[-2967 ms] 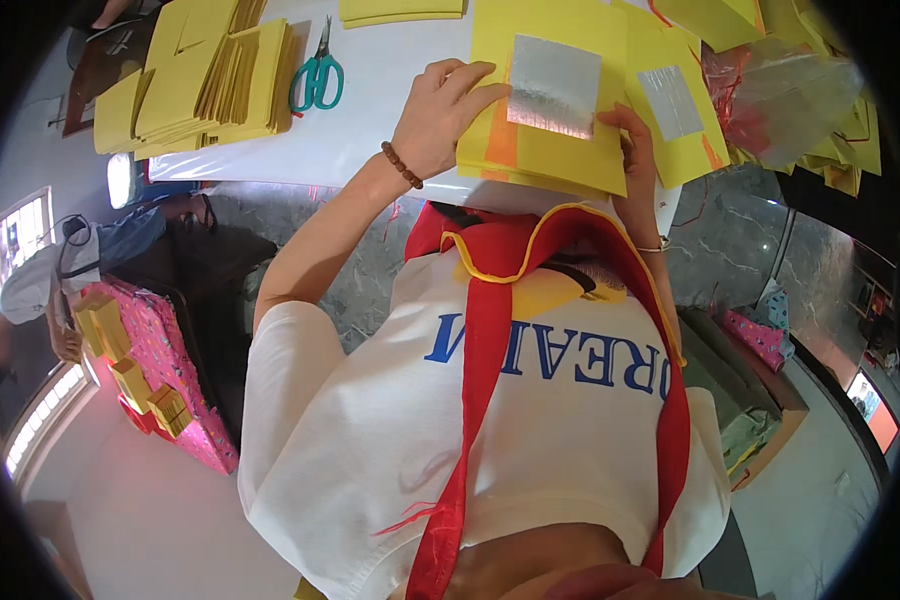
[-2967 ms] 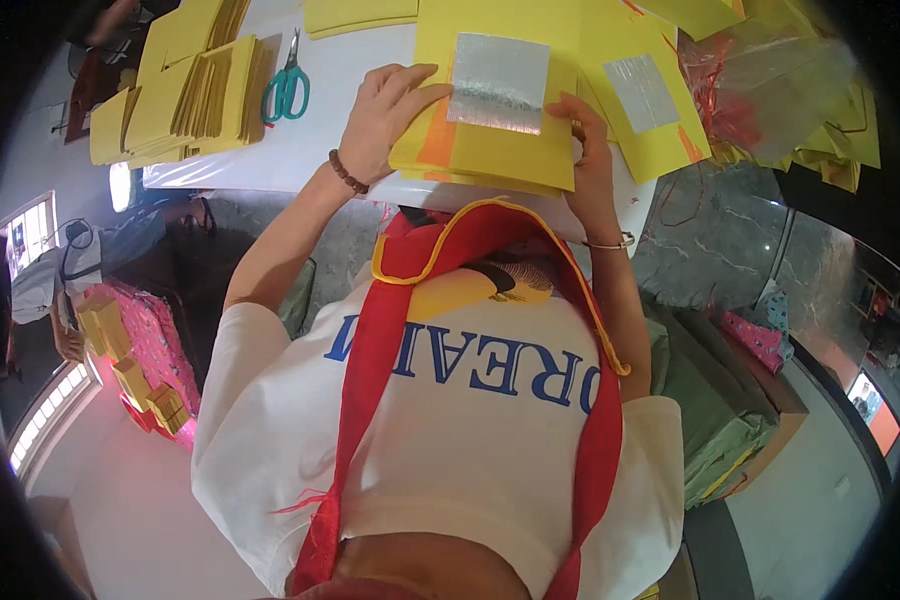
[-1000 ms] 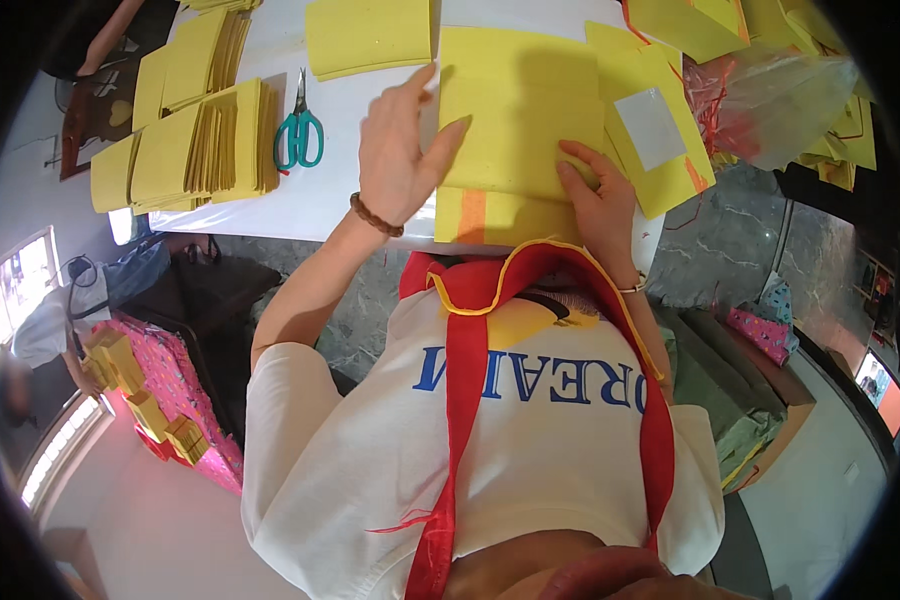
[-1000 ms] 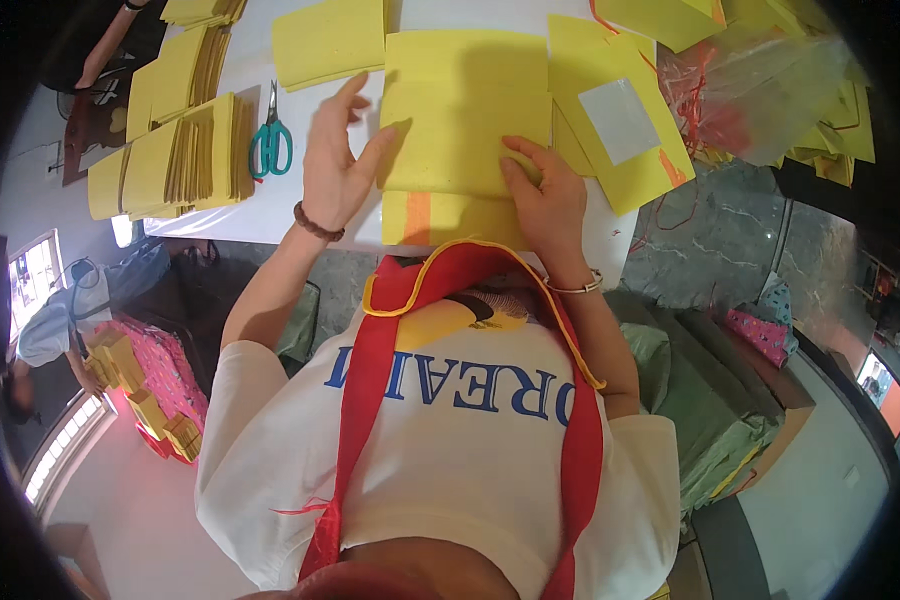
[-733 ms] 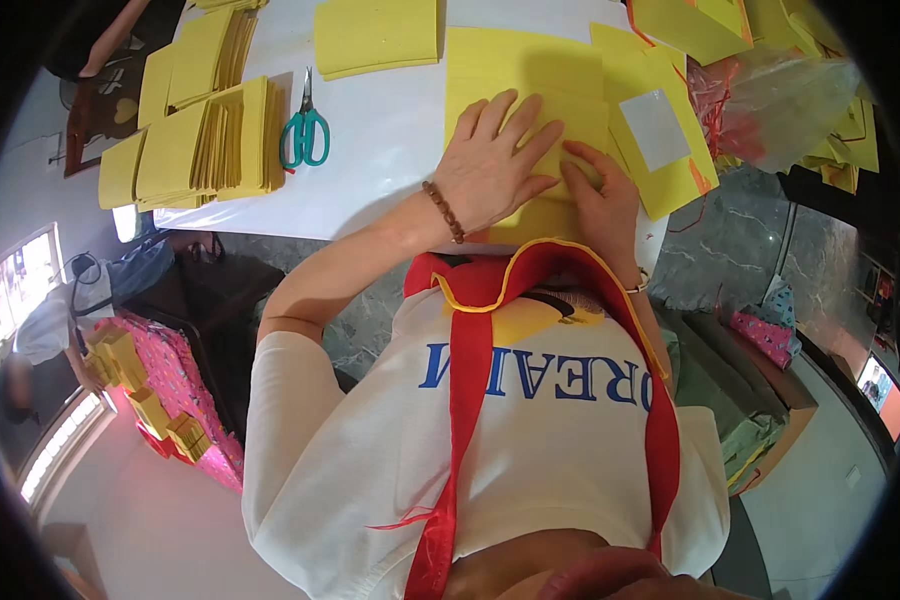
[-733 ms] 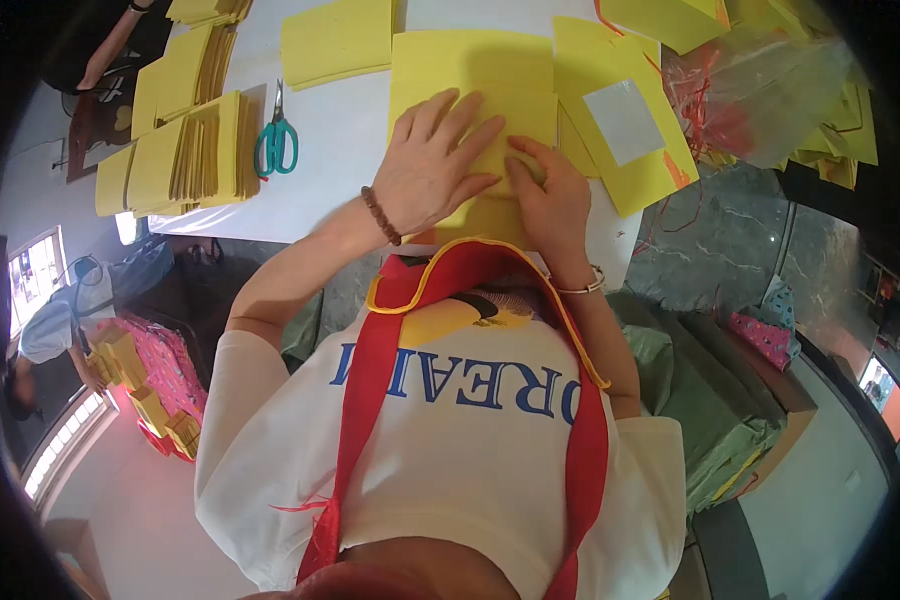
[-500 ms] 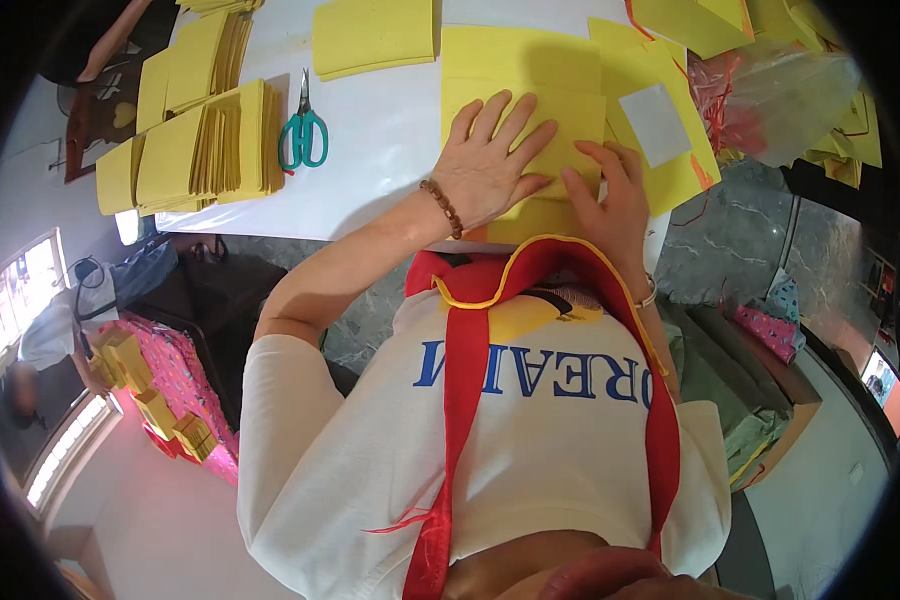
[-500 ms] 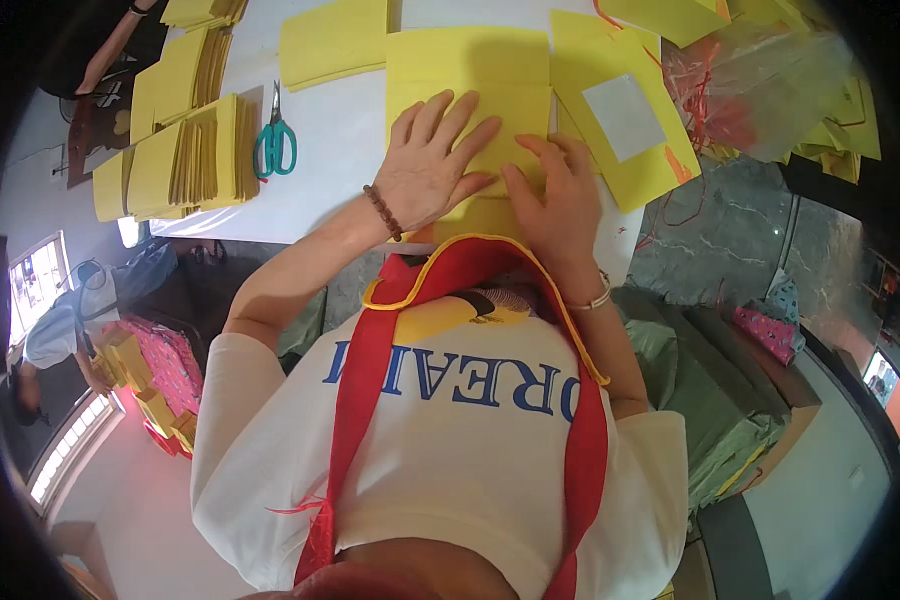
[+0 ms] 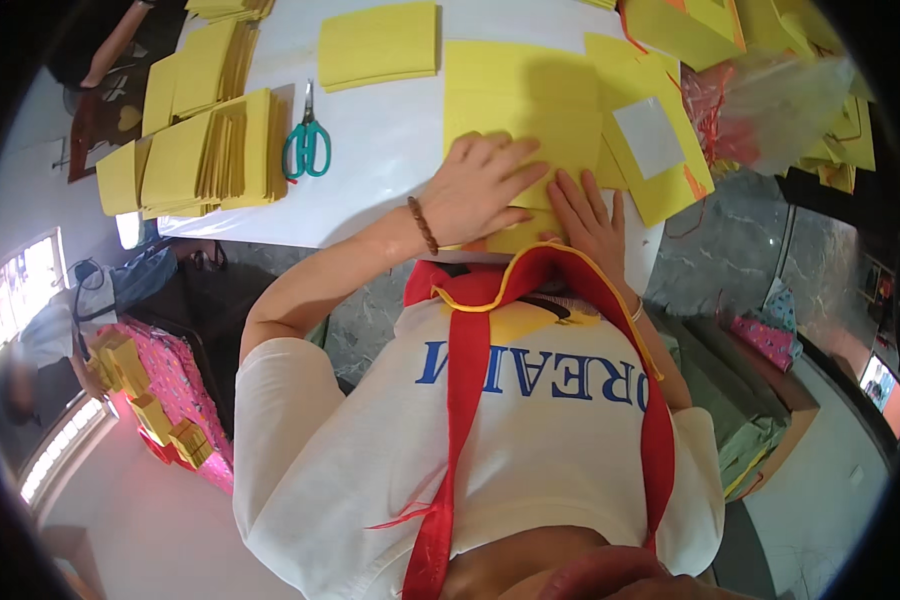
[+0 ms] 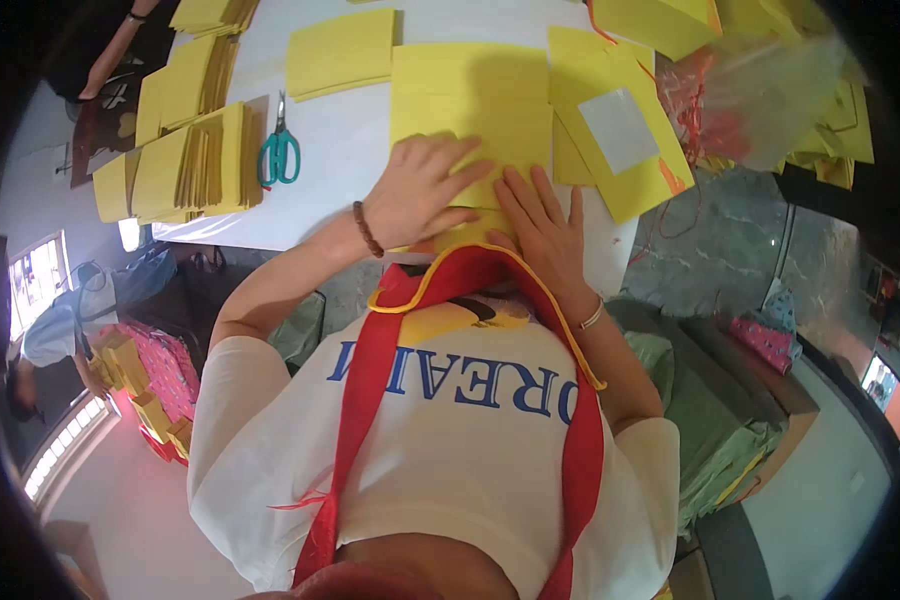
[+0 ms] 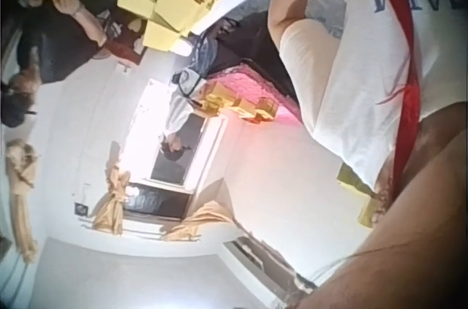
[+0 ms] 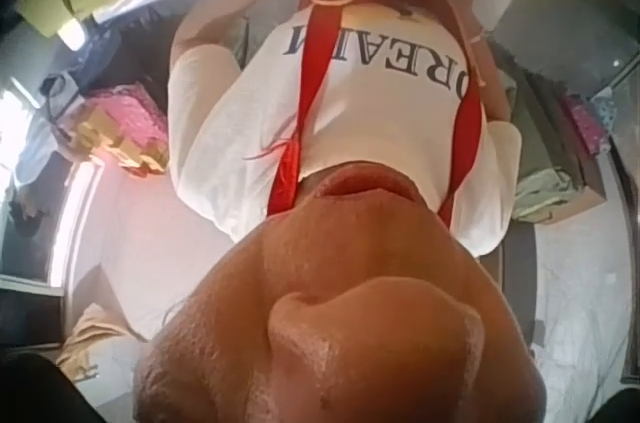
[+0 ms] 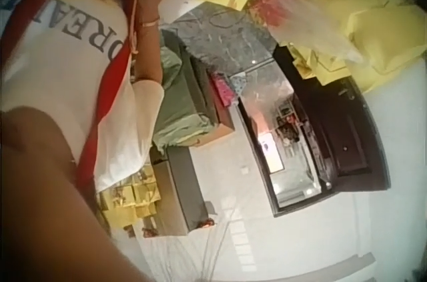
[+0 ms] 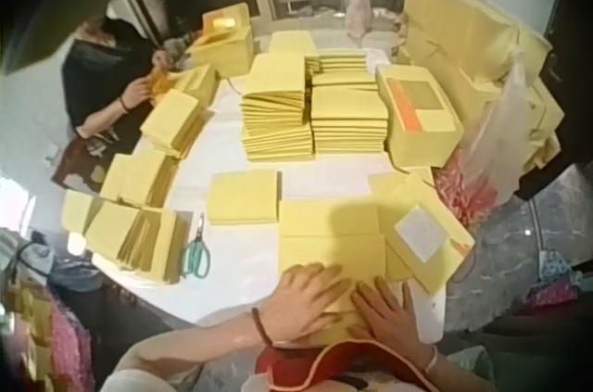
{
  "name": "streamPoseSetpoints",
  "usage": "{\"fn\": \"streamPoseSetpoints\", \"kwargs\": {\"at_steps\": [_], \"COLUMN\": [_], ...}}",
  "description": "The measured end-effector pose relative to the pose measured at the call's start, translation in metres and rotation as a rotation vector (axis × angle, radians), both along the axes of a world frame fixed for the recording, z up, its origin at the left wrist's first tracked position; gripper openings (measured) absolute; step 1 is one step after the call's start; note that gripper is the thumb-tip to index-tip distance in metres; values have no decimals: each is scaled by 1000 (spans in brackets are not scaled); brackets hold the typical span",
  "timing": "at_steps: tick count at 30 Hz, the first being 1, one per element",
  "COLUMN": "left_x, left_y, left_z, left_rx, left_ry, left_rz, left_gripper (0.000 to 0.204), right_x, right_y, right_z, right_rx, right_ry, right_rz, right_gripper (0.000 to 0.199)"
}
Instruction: Folding sheets of yellow paper with silver foil centers.
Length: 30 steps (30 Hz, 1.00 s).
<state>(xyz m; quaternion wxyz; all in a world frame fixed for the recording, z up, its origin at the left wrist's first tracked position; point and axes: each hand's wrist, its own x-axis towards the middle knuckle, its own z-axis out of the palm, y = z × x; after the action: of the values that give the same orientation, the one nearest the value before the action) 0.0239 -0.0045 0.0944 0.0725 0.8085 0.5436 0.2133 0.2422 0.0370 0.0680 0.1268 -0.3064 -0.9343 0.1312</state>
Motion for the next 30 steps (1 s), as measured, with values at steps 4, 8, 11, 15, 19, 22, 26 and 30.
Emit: {"fn": "streamPoseSetpoints", "kwargs": {"at_steps": [4,8,11,15,19,22,26,30], "left_x": [12,28,32,29,25,26,21,-13], "left_y": [-1,1,1,2,6,9,17,29], "left_z": [-1,2,2,6,9,15,-2,41], "left_rx": [-29,162,205,200,133,100,139,123], "left_ry": [249,414,445,527,547,537,344,-38], "left_rz": [-53,-9,12,-4,-75,-75,28,37], "left_gripper": [54,58,57,55,57,55,47,45], "right_x": [4,11,12,8,11,14,13,10], "right_y": [2,6,12,10,14,16,19,19], "right_z": [-1,-24,-14,2,14,16,18,15], "right_rx": [-91,-275,10,107,-293,-522,-595,-658], "right_ry": [29,313,-214,-248,84,377,599,679], "right_rz": [32,43,154,136,120,34,-192,-258], "right_gripper": [62,63,61,61,48,39,36,39]}}
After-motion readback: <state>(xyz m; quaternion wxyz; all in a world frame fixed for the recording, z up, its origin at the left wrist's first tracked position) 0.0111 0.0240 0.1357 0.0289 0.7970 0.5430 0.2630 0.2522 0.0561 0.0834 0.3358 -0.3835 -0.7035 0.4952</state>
